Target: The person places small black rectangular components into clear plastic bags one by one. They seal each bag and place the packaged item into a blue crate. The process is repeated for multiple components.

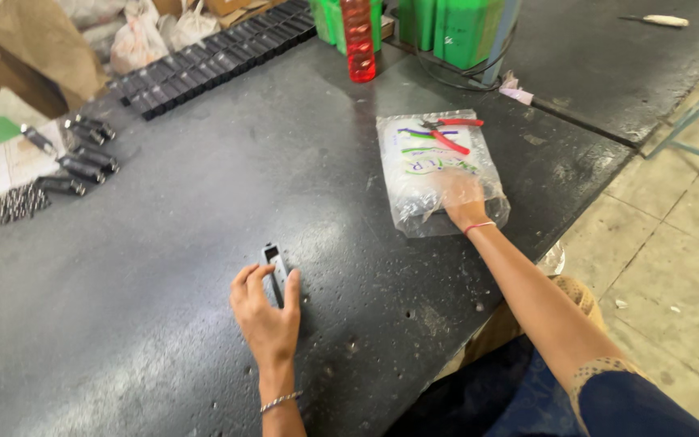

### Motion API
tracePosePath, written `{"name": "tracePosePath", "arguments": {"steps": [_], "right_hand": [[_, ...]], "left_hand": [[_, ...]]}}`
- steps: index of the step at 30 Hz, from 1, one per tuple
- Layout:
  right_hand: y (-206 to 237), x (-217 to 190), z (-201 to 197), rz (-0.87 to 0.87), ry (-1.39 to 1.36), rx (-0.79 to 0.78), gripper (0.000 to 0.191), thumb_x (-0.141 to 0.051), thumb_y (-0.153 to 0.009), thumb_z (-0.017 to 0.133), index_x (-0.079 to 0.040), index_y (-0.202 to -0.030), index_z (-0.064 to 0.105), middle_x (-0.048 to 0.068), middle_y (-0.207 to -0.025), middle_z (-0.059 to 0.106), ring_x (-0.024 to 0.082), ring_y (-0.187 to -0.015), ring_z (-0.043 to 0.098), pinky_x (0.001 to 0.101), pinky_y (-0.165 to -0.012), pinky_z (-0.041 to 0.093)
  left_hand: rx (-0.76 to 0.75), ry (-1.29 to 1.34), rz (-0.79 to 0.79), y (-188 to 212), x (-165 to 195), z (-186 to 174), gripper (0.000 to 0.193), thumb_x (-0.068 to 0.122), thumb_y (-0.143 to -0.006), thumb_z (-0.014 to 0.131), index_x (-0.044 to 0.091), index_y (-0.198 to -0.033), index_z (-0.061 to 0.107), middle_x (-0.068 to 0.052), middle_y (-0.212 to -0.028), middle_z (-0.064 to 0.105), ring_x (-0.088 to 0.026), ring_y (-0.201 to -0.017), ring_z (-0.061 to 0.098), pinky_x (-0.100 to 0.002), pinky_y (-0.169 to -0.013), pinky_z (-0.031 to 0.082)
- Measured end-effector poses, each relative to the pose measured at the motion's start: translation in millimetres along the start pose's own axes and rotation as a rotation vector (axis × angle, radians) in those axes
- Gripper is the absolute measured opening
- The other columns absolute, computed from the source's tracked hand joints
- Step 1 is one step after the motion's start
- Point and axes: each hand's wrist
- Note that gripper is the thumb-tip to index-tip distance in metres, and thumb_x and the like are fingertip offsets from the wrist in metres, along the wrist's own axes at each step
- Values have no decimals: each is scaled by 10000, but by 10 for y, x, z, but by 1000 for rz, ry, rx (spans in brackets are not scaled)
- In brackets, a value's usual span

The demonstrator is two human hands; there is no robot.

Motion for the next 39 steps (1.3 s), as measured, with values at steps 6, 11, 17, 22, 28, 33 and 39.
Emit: {"name": "tracePosePath", "arguments": {"steps": [6,11,17,22,28,33,39], "right_hand": [[-22,209,131,-81,-86,288,228,-201,-949,605,-70,-1090,728,121,-1131,731,293,-1087,678,447,-940,527],[13,359,121,-37,-267,444,249,-178,-895,611,-128,-1116,716,104,-1168,729,317,-1077,678,470,-915,512],[-44,357,-63,350,-284,188,176,-210,-879,622,-150,-1029,691,184,-886,695,401,-860,662,526,-754,514],[-130,432,-232,390,-354,55,149,-253,-887,649,-125,-960,666,235,-854,681,446,-822,659,551,-728,512],[-139,546,-220,384,-395,94,265,-146,-892,581,-95,-1137,669,256,-967,678,443,-933,643,526,-799,518],[-131,610,-105,356,-390,127,285,-138,-937,538,-77,-1185,665,253,-1023,684,439,-949,648,515,-825,519],[-29,589,-93,416,-562,36,244,-219,-945,574,-110,-1139,674,244,-992,685,432,-950,648,519,-823,505]], "left_hand": [[60,-31,92,27,32,71,293,244,-898,769,39,-1098,703,-160,-1276,627,-354,-1240,559,-460,-1046,446],[80,37,227,116,288,431,150,162,-903,758,69,-1015,721,-108,-1163,681,-289,-1132,631,-423,-1023,496],[-480,197,327,449,1060,1420,267,100,-960,569,56,-1206,662,-175,-1242,656,-365,-1174,612,-434,-982,497],[-529,303,270,294,1496,2313,439,193,-1033,463,-12,-1421,494,-241,-1426,545,-413,-1333,498,-450,-1101,396],[-560,397,229,51,1507,2963,514,276,-1070,414,-64,-1454,454,-287,-1520,463,-435,-1416,427,-460,-1168,320],[-552,326,188,30,1456,3114,486,254,-1094,422,-82,-1444,448,-290,-1524,446,-446,-1428,389,-470,-1171,299],[-474,362,316,-79,1399,3087,420,139,-1037,438,-5,-1424,518,-227,-1457,551,-403,-1362,496,-458,-1129,382]]}}
Point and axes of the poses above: each hand's wrist, its own y-axis away from the middle knuckle, its own z-axis out of the palm, x = y × z
